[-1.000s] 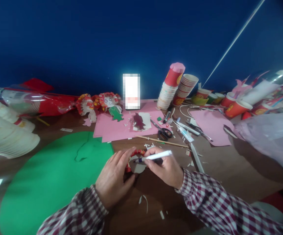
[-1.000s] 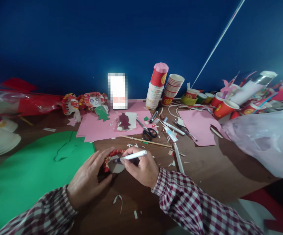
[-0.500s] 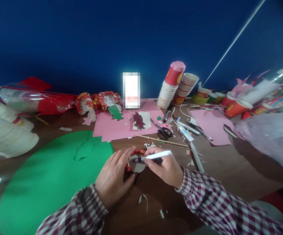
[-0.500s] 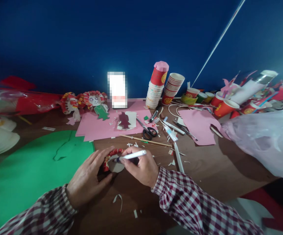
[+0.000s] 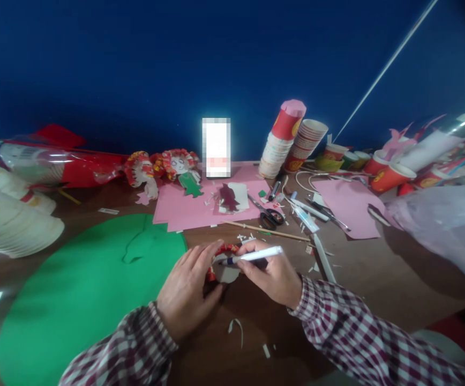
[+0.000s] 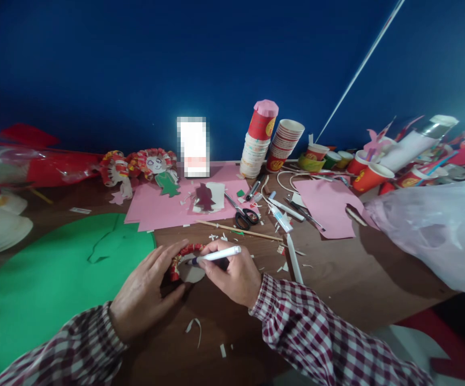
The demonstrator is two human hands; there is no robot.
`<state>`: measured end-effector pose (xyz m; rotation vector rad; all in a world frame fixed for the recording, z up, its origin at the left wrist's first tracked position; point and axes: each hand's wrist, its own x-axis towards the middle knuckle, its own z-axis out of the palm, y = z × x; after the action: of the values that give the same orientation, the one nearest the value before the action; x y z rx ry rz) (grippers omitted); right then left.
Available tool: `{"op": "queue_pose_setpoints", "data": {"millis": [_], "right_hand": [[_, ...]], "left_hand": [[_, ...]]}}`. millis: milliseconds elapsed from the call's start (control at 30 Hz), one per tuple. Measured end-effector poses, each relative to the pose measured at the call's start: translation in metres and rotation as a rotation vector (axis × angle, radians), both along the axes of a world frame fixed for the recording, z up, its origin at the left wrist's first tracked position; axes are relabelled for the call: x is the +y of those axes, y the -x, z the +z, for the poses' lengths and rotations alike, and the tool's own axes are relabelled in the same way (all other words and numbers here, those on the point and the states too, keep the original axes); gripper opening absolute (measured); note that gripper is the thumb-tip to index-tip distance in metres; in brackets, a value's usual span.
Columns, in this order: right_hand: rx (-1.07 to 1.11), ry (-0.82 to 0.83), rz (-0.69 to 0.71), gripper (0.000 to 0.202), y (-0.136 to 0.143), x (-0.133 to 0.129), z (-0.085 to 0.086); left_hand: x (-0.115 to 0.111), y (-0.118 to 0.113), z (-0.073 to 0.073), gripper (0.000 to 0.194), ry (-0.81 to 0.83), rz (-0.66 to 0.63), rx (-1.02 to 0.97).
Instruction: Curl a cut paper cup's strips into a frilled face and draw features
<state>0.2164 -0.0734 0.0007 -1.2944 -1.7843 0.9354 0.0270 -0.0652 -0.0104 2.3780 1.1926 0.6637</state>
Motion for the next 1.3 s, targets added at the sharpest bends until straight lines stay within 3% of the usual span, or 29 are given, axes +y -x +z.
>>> {"op": "queue_pose_setpoints", "data": {"millis": [1300], "right_hand": [[0.000,-0.006,0.008,0.010,-0.0002,0.0006,-0.0020]], "left_hand": [[-0.0003,0.0008,-0.0003,0.065,0.019,0.003,0.052]]}}
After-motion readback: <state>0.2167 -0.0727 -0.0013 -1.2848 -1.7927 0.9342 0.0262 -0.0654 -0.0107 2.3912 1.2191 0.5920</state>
